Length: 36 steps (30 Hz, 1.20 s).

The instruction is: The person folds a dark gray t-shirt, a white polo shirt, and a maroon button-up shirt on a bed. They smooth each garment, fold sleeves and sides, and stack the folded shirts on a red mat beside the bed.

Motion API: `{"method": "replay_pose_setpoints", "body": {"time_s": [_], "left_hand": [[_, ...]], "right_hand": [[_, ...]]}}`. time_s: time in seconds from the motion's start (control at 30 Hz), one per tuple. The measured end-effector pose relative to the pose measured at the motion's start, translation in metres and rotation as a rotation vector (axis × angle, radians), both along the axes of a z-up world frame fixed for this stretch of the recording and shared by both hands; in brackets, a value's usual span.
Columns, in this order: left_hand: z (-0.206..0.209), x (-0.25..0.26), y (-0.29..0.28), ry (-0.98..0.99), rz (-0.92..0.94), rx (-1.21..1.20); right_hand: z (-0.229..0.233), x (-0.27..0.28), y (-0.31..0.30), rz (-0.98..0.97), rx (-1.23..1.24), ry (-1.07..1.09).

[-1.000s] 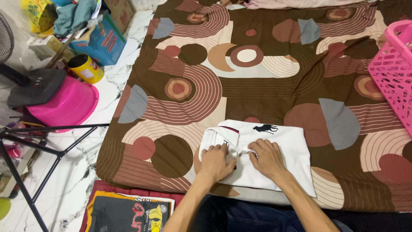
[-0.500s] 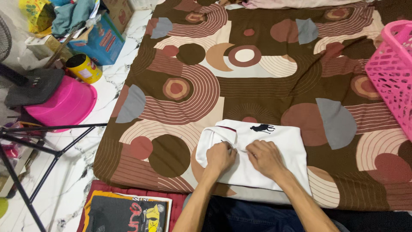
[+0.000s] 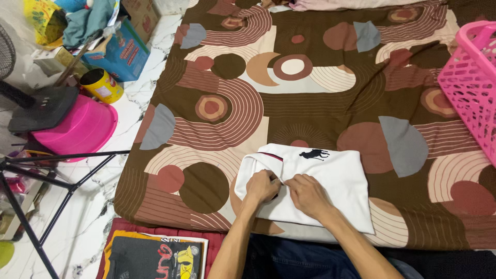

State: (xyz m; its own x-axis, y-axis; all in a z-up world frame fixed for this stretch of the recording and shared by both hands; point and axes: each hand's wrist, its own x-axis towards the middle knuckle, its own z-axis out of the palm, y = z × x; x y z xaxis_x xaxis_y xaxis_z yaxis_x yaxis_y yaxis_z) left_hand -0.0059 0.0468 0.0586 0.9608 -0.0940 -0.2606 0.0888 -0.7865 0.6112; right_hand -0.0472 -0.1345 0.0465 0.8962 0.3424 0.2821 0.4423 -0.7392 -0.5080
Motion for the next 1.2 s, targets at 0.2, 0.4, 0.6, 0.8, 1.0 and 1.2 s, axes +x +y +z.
{"method": "replay_pose_setpoints", "body": {"time_s": [0.2, 0.4, 0.6, 0.8, 1.0, 1.2], "left_hand": [[0.016, -0.016, -0.001, -0.223, 0.016, 0.147], [-0.017, -0.027, -0.034, -0.665, -0.333, 0.263], [-0.042, -0.019, -0.031, -0.46, -0.265, 0.225], [-0.035, -0.02, -0.029, -0.362, -0.291, 0.238], [-0.022, -0.018, -0.03, -0.349, -0.278, 0.336], [-0.019, -0.01, -0.001, -0.279, -0.103, 0.286]], "right_hand": [[0.005, 0.003, -0.043, -0.175, 0.23, 0.162], [-0.008, 0.007, -0.044, -0.185, -0.151, -0.025], [-0.035, 0.013, -0.063, -0.227, -0.418, 0.249], [-0.056, 0.01, -0.114, -0.383, -0.394, 0.373], [-0.074, 0.004, -0.171, -0.449, -0.336, 0.361], [-0.085, -0.012, -0.191, -0.398, -0.266, 0.289]]}}
